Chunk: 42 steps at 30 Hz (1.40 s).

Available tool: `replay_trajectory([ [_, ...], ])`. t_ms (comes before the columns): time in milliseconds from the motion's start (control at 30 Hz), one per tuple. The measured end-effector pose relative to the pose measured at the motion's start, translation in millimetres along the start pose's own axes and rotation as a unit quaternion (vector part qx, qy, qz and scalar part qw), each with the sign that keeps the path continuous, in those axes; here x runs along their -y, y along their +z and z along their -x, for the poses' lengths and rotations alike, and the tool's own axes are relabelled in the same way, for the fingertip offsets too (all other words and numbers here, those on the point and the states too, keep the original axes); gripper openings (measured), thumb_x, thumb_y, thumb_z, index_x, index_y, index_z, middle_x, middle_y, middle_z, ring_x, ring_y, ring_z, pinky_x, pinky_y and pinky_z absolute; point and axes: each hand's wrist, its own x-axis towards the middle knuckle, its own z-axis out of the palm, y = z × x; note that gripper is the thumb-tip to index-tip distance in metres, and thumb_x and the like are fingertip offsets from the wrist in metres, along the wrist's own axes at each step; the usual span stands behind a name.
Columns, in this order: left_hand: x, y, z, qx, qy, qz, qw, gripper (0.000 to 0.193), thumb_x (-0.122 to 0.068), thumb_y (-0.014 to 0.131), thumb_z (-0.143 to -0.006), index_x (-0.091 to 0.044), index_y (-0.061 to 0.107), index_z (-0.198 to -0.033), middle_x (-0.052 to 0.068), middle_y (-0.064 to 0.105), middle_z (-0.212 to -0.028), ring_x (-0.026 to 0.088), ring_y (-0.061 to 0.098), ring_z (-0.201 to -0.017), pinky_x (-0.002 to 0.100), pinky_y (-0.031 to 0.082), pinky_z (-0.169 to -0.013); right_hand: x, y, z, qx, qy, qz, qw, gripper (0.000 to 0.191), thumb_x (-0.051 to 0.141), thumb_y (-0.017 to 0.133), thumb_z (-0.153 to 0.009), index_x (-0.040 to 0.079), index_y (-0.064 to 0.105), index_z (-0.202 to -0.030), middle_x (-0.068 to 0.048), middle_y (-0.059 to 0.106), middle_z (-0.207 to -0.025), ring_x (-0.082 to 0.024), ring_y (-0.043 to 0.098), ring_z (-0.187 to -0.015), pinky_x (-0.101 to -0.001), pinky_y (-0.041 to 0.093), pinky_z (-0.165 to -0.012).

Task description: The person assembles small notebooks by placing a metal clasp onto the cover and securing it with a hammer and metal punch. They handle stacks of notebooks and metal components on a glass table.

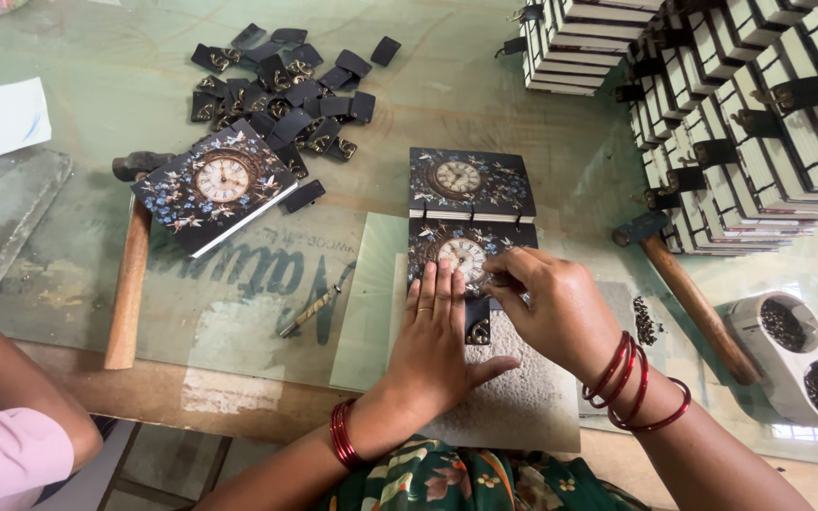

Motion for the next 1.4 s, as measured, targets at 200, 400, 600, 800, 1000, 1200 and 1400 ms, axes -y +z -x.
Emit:
replay_trajectory([
  [200,4.6,-27.1,-11.7,0.022,0.004,0.112,0.993,0.098,-0.056,0.070,-0.086,0.019,0.039,-0.141,0.037,0.035,-0.150,0.049,0.031,-0.144,0.053,0.027,-0.118,0.7,-1.0,2.1,-0.008,-0.013,0.000,1.000,0.018,0.011,0.076,-0.083,0.002,0.072,-0.098,-0.016,0.073,-0.089,-0.033,0.073,-0.075,-0.0384,0.057,-0.065],
  [400,18.2,-60.4,-48.7,0.005,0.010,0.322,0.947,0.028,-0.010,0.073,-0.090,0.001,0.070,-0.116,0.017,0.074,-0.114,0.032,0.073,-0.105,0.040,0.057,-0.094,-1.9,-2.0,1.0,-0.001,-0.014,0.006,1.000,0.017,0.010,0.075,-0.082,0.002,0.072,-0.097,-0.017,0.073,-0.088,-0.035,0.072,-0.077,-0.0405,0.057,-0.067],
  [600,12.6,-61.2,-63.8,0.006,0.009,0.389,0.921,0.032,-0.001,0.076,-0.084,0.000,0.070,-0.115,0.013,0.077,-0.106,0.020,0.078,-0.089,0.030,0.062,-0.081,-4.2,0.2,1.6,-0.024,-0.028,-0.003,0.999,0.015,0.007,0.073,-0.081,0.003,0.070,-0.095,-0.016,0.074,-0.091,-0.035,0.073,-0.081,-0.0406,0.059,-0.069],
  [800,14.7,-51.3,-59.8,-0.004,0.000,0.417,0.909,0.028,-0.002,0.077,-0.084,0.000,0.072,-0.112,0.012,0.078,-0.099,0.018,0.078,-0.086,0.029,0.062,-0.076,-6.4,1.3,3.5,-0.017,-0.028,0.009,0.999,0.014,0.010,0.073,-0.083,0.003,0.070,-0.094,-0.017,0.072,-0.087,-0.037,0.071,-0.079,-0.0428,0.057,-0.068],
  [1000,16.1,-50.6,-62.3,0.005,-0.014,0.393,0.919,0.021,-0.002,0.077,-0.084,0.001,0.073,-0.104,0.012,0.078,-0.093,0.019,0.078,-0.081,0.030,0.062,-0.073,-7.2,-0.3,1.1,-0.009,-0.030,0.009,0.999,0.015,0.009,0.072,-0.082,0.004,0.071,-0.096,-0.015,0.072,-0.089,-0.036,0.071,-0.079,-0.0426,0.058,-0.069],
  [1200,13.4,-52.6,-60.3,-0.006,-0.010,0.380,0.925,0.018,-0.002,0.077,-0.085,0.001,0.074,-0.102,0.012,0.078,-0.094,0.020,0.078,-0.080,0.031,0.062,-0.071,-8.6,-1.0,1.3,0.003,-0.034,-0.006,0.999,0.015,0.008,0.071,-0.083,0.004,0.071,-0.097,-0.015,0.073,-0.090,-0.035,0.072,-0.080,-0.0421,0.058,-0.069],
  [1400,13.8,-56.1,-61.2,-0.002,0.000,0.384,0.924,0.017,-0.004,0.076,-0.086,0.001,0.073,-0.102,0.013,0.077,-0.094,0.021,0.078,-0.080,0.032,0.061,-0.071,-9.1,-0.6,0.7,-0.003,-0.041,-0.003,0.999,0.015,0.008,0.072,-0.083,0.003,0.072,-0.097,-0.015,0.073,-0.090,-0.036,0.072,-0.080,-0.0421,0.058,-0.070],
])
